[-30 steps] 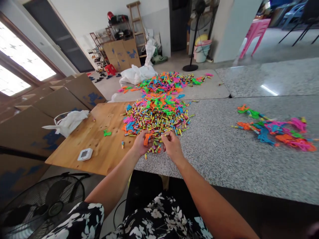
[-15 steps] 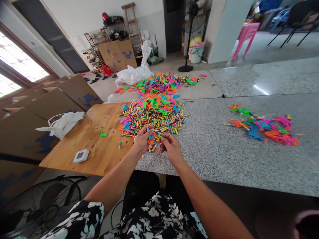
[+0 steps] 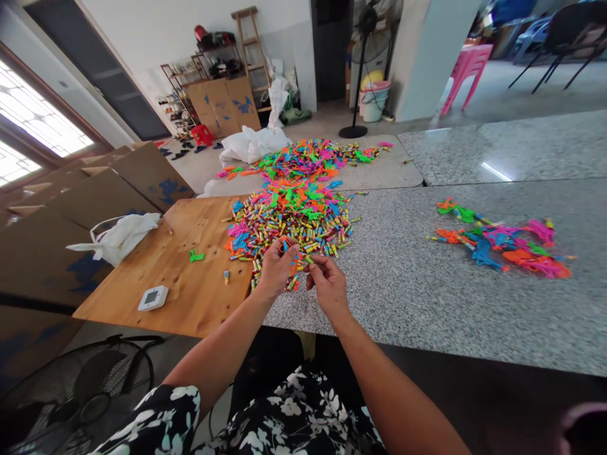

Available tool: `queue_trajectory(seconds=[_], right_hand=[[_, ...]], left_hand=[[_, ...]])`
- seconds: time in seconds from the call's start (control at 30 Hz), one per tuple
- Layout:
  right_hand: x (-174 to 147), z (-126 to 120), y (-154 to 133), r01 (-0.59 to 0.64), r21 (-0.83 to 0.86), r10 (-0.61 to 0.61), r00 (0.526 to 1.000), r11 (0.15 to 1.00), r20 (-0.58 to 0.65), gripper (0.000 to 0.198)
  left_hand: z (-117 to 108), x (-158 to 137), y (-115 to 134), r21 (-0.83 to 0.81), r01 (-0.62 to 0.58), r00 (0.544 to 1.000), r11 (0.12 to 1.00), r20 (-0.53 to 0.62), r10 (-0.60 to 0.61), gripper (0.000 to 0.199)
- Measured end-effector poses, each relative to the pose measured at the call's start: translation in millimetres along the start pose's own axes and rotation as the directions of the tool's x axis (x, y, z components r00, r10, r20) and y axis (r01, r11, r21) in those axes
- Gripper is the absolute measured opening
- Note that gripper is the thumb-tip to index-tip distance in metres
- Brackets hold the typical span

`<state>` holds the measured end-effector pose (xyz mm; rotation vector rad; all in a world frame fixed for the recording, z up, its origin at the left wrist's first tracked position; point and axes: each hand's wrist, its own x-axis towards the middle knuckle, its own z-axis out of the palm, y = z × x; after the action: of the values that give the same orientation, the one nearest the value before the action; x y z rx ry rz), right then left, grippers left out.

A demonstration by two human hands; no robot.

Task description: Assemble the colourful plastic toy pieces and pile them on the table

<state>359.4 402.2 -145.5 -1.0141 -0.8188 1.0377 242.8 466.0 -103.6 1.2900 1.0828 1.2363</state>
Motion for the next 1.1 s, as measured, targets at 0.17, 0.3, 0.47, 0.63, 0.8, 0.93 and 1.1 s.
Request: queue_trajectory(seconds=[0.17,0.3,0.47,0.63,0.8,0.93,1.1], right_hand=[[1,-2,-4,-0.010,-0.033,0.009,1.000,0.999,-0.008,0.029],[-1,-1,-10,-0.109,0.035,0.110,0.994,0.993,-0.025,0.032],[-5,-10,-12,-0.217,0.095,0.210,0.975,0.972,0.074,0.037],[4,-61,-15,-0.338,-0.114,0.347,0.935,0.934,0.068,0.039],[47,-145,-41,-0.137,-0.039,0.097,0.850,0.990,-0.517,0.038],[72,-158,-41,-0.084,-0.167,-0.028,0.818,0.982,-0.575,0.031],[75,-101,5,-0.201,-0.809,0.153,0.978,0.552,-0.139,0.020]], left_hand=[[6,1,-1,-0.014,-0.013,1.000,1.000,0.026,0.014,0.013],[8,3,-2,0.015,-0.009,1.000,1.000,0.026,0.009,0.013],[16,0,-12,-0.003,0.014,0.999,1.000,0.034,-0.013,0.014],[26,3,-40,0.051,0.137,0.981,0.989,0.134,-0.142,0.020],[0,66,-47,0.436,-0.006,0.999,0.900,0.035,-0.010,0.025],[-31,132,-35,0.791,-0.052,0.980,0.610,-0.078,0.184,0.027],[-42,190,-24,0.964,-0.084,0.976,0.251,0.029,0.217,0.049]])
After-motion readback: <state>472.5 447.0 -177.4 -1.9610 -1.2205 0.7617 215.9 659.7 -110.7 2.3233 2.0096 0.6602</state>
